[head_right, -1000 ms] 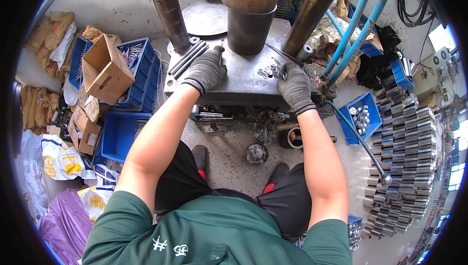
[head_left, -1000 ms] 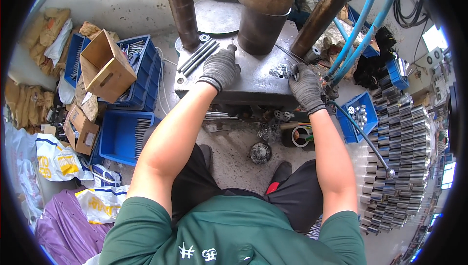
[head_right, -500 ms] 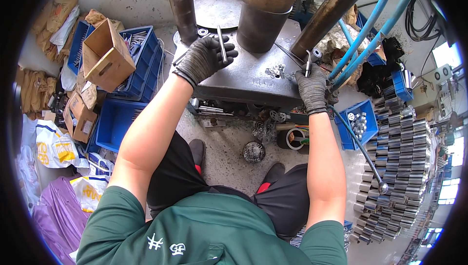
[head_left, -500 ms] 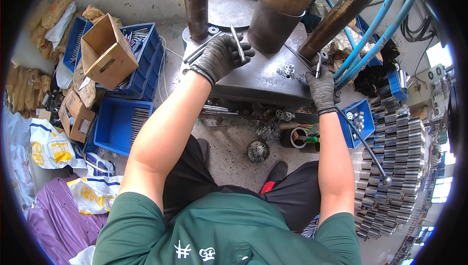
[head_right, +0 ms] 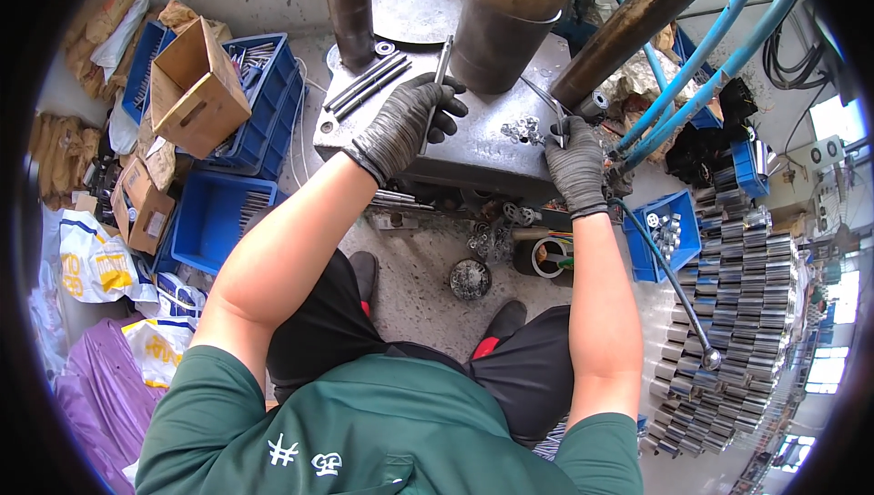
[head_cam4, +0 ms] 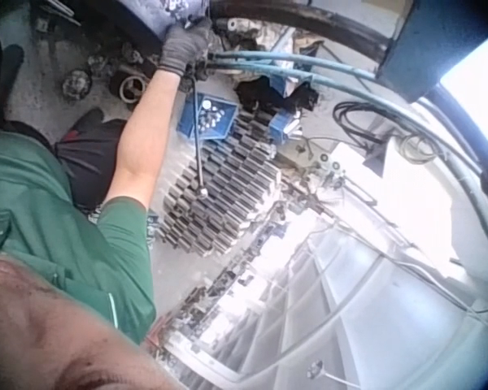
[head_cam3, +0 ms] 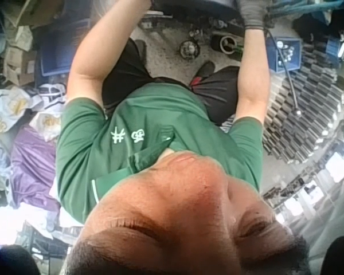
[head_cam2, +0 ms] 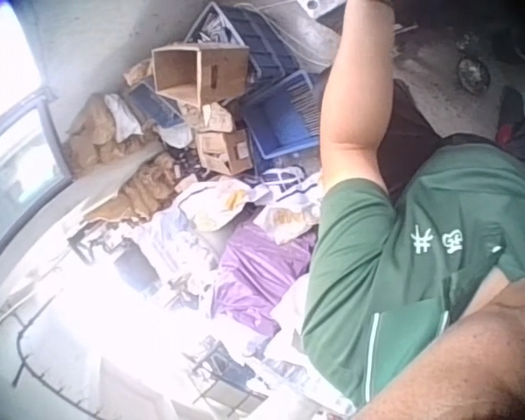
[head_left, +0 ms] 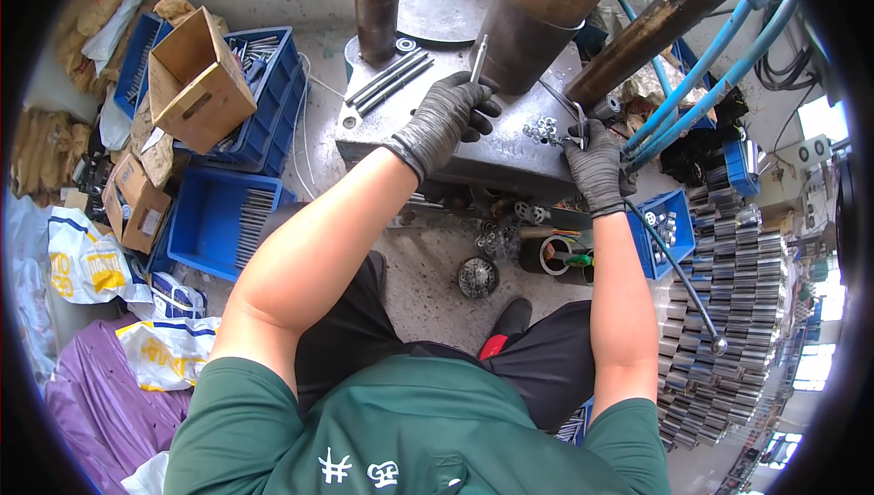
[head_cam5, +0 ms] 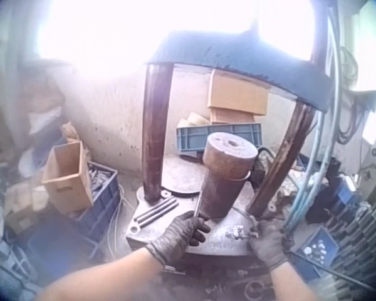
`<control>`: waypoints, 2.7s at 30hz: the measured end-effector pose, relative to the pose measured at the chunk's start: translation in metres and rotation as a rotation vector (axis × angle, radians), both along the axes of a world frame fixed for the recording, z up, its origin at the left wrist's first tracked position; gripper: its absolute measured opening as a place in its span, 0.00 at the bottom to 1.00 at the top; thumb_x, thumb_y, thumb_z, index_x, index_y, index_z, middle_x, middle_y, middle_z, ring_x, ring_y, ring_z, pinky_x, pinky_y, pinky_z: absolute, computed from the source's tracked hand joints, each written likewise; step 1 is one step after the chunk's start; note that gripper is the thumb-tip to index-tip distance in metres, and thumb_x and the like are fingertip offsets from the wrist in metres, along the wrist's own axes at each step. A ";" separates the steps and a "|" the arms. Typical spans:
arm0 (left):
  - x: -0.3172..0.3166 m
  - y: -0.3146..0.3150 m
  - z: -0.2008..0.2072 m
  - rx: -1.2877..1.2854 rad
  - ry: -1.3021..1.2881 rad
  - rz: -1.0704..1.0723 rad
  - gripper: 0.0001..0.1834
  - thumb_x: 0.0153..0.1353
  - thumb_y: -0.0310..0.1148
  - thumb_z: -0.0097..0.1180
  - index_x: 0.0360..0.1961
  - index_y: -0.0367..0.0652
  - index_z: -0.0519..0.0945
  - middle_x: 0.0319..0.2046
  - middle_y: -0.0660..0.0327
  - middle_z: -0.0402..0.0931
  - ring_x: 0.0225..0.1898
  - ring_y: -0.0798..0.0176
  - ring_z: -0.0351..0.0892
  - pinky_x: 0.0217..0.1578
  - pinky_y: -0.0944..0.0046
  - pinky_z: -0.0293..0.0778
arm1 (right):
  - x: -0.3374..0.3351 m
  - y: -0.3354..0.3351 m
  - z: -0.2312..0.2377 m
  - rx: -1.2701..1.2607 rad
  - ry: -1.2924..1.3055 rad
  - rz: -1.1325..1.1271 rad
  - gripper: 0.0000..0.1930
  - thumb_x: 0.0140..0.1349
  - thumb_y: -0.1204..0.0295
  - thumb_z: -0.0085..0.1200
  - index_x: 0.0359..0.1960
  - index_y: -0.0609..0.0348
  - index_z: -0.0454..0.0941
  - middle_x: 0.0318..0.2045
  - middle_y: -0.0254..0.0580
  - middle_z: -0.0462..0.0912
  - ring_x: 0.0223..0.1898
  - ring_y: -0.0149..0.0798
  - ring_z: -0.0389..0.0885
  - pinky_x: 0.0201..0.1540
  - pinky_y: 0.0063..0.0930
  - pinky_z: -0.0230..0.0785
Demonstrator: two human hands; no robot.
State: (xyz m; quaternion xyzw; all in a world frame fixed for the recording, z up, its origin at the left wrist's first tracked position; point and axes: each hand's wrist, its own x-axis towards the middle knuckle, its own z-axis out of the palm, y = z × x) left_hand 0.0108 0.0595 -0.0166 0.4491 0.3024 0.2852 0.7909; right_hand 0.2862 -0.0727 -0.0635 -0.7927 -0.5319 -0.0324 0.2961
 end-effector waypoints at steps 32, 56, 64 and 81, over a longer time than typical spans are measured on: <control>0.006 -0.027 0.001 0.309 0.191 -0.158 0.14 0.72 0.32 0.55 0.54 0.38 0.81 0.34 0.61 0.84 0.27 0.72 0.78 0.33 0.68 0.77 | 0.014 0.003 0.012 0.003 0.420 0.041 0.16 0.57 0.81 0.60 0.48 0.62 0.79 0.35 0.39 0.87 0.37 0.33 0.84 0.45 0.28 0.76; 0.019 -0.054 -0.011 0.007 -0.054 -0.226 0.16 0.66 0.33 0.68 0.51 0.40 0.79 0.34 0.62 0.81 0.35 0.67 0.82 0.38 0.64 0.82 | -0.093 -0.023 0.045 0.342 0.997 0.352 0.19 0.58 0.85 0.62 0.51 0.58 0.78 0.39 0.36 0.83 0.42 0.31 0.81 0.49 0.27 0.76; 0.019 -0.064 -0.015 -0.297 -0.288 -0.298 0.13 0.69 0.32 0.64 0.50 0.44 0.75 0.33 0.65 0.79 0.26 0.71 0.78 0.25 0.69 0.78 | -0.102 -0.036 0.054 0.324 1.149 0.339 0.15 0.59 0.85 0.61 0.48 0.58 0.78 0.39 0.36 0.83 0.43 0.31 0.81 0.52 0.30 0.77; 0.014 -0.068 -0.004 0.111 0.044 -0.117 0.13 0.71 0.38 0.63 0.49 0.42 0.79 0.34 0.64 0.80 0.29 0.74 0.78 0.29 0.72 0.77 | -0.098 -0.055 0.064 0.159 1.331 0.076 0.22 0.57 0.76 0.68 0.53 0.59 0.77 0.36 0.32 0.81 0.33 0.27 0.78 0.38 0.22 0.74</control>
